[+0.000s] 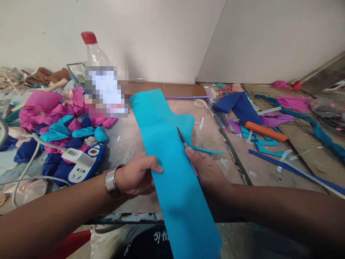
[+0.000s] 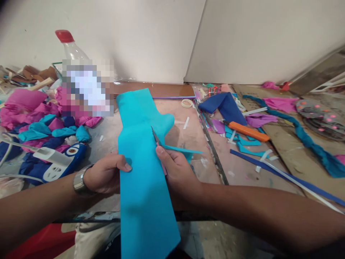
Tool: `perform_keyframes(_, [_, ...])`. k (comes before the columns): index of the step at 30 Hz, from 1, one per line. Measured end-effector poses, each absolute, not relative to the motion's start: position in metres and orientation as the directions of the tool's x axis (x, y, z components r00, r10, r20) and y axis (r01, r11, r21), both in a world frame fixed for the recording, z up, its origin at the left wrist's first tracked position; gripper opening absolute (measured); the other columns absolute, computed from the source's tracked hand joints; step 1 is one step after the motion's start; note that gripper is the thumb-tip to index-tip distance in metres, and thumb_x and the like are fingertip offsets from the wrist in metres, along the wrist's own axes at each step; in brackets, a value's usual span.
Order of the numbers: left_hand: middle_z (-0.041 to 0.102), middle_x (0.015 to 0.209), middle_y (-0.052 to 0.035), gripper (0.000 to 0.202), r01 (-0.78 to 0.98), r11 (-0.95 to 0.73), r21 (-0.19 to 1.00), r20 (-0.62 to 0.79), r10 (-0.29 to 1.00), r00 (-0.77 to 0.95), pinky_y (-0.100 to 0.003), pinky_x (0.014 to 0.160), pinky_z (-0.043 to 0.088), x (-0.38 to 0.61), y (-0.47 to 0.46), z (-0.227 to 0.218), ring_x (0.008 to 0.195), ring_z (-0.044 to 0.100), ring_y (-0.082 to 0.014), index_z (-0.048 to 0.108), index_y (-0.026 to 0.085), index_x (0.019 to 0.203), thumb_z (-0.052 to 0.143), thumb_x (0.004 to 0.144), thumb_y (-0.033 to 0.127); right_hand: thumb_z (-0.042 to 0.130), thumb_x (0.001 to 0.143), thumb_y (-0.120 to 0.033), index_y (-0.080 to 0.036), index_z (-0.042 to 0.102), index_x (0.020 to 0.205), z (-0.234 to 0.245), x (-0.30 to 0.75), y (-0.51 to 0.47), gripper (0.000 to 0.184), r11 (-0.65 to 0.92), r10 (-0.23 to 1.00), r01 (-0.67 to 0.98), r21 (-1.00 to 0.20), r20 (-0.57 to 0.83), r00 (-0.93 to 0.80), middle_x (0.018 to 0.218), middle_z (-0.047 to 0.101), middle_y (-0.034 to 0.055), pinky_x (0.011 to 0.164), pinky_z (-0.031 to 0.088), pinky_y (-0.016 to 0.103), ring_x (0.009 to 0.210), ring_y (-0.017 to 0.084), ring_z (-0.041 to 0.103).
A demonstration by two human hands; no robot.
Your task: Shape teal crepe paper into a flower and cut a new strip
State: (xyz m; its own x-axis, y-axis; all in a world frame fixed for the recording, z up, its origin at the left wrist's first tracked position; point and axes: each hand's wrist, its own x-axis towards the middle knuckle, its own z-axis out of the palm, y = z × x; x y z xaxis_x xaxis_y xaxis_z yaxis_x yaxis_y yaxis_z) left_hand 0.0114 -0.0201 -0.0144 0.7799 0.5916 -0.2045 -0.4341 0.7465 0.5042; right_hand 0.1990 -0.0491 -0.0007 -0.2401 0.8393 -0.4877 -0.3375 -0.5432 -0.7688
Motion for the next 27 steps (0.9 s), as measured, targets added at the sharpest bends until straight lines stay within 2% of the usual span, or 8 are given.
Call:
perform_keyframes(3, [0.079, 0.113, -0.0152, 0.042, -0.478, 0.722, 0.5, -0.24, 0.646, 0.725, -0.045, 0.093, 0.059, 0.013, -0.017, -0.013, 0.102, 0.076, -0.0319, 0.069, 0.011, 0.125, 0.067, 0.088, 0.031, 0.079, 0.079, -0.063, -0.019, 0.065, 0.082, 0.001, 0.198, -0.05, 0.046, -0.544, 0.838, -0.289, -0.788, -0.49, -0.242, 0.069, 0.068, 0.0006, 0.057, 0.053, 0.03, 0.058, 0.015, 0.059])
perform_keyframes(6, [0.076, 0.122, -0.0173, 0.053, -0.559, 0.669, 0.489, -0.348, 0.738, 0.578, -0.048, 0.098, 0.057, 0.013, -0.011, -0.009, 0.107, 0.074, -0.0334, 0.067, 0.01, 0.13, 0.058, 0.096, 0.049, 0.077, 0.081, -0.062, -0.02, 0.065, 0.082, 0.0, 0.196, -0.051, 0.044, -0.57, 0.82, -0.309, -0.761, -0.508, -0.262, 0.068, 0.068, 0.0002, 0.059, 0.054, 0.031, 0.06, 0.016, 0.061])
perform_keyframes(9, [0.076, 0.121, -0.0196, 0.051, -0.481, 0.738, 0.473, -0.477, 0.674, 0.565, -0.051, 0.095, 0.057, 0.012, -0.007, -0.006, 0.103, 0.075, -0.0346, 0.065, 0.007, 0.133, 0.056, 0.094, 0.038, 0.081, 0.077, -0.062, -0.02, 0.066, 0.079, -0.002, 0.195, -0.051, 0.045, -0.592, 0.805, -0.353, -0.724, -0.52, -0.285, 0.064, 0.066, -0.0015, 0.058, 0.054, 0.03, 0.058, 0.016, 0.06])
perform_keyframes(13, [0.079, 0.112, -0.0187, 0.059, -0.472, 0.714, 0.517, -0.448, 0.696, 0.562, -0.05, 0.09, 0.058, 0.011, -0.009, -0.006, 0.093, 0.076, -0.0341, 0.058, 0.005, 0.142, 0.055, 0.086, 0.023, 0.08, 0.08, -0.058, -0.022, 0.069, 0.079, 0.0, 0.196, -0.05, 0.037, -0.602, 0.796, -0.352, -0.717, -0.504, -0.335, 0.061, 0.066, -0.0019, 0.056, 0.054, 0.031, 0.055, 0.016, 0.061])
perform_keyframes(18, [0.079, 0.111, -0.0199, 0.068, -0.46, 0.73, 0.505, -0.401, 0.671, 0.624, -0.053, 0.094, 0.055, 0.008, -0.009, -0.009, 0.096, 0.075, -0.0368, 0.051, 0.002, 0.149, 0.055, 0.084, 0.025, 0.077, 0.085, -0.054, -0.023, 0.071, 0.087, -0.001, 0.195, -0.051, 0.031, -0.672, 0.738, -0.411, -0.616, -0.506, -0.446, 0.07, 0.072, 0.0007, 0.063, 0.058, 0.035, 0.062, 0.019, 0.067])
perform_keyframes(21, [0.077, 0.116, -0.0213, 0.072, -0.467, 0.733, 0.494, -0.397, 0.669, 0.629, -0.056, 0.097, 0.053, 0.007, -0.008, -0.01, 0.101, 0.074, -0.0393, 0.048, 0.001, 0.151, 0.055, 0.084, 0.029, 0.077, 0.086, -0.049, -0.023, 0.07, 0.085, -0.004, 0.193, -0.052, 0.026, -0.672, 0.74, -0.484, -0.56, -0.497, -0.454, 0.061, 0.065, -0.0035, 0.057, 0.054, 0.029, 0.053, 0.015, 0.06])
perform_keyframes(24, [0.077, 0.115, -0.0215, 0.073, -0.477, 0.72, 0.504, -0.394, 0.683, 0.615, -0.057, 0.098, 0.052, 0.006, -0.009, -0.013, 0.1, 0.074, -0.0399, 0.047, 0.001, 0.151, 0.055, 0.084, 0.03, 0.077, 0.087, -0.047, -0.023, 0.07, 0.083, -0.006, 0.193, -0.052, 0.026, -0.658, 0.753, -0.498, -0.564, -0.489, -0.44, 0.055, 0.061, -0.0048, 0.054, 0.051, 0.027, 0.05, 0.014, 0.056])
perform_keyframes(27, [0.078, 0.114, -0.0213, 0.075, -0.464, 0.689, 0.557, -0.366, 0.705, 0.607, -0.057, 0.097, 0.052, 0.007, -0.01, -0.016, 0.097, 0.075, -0.0392, 0.045, 0.002, 0.152, 0.057, 0.082, 0.025, 0.08, 0.082, -0.05, -0.024, 0.069, 0.082, -0.004, 0.193, -0.051, 0.028, -0.651, 0.759, -0.465, -0.6, -0.498, -0.42, 0.059, 0.064, -0.0034, 0.058, 0.055, 0.03, 0.054, 0.016, 0.06])
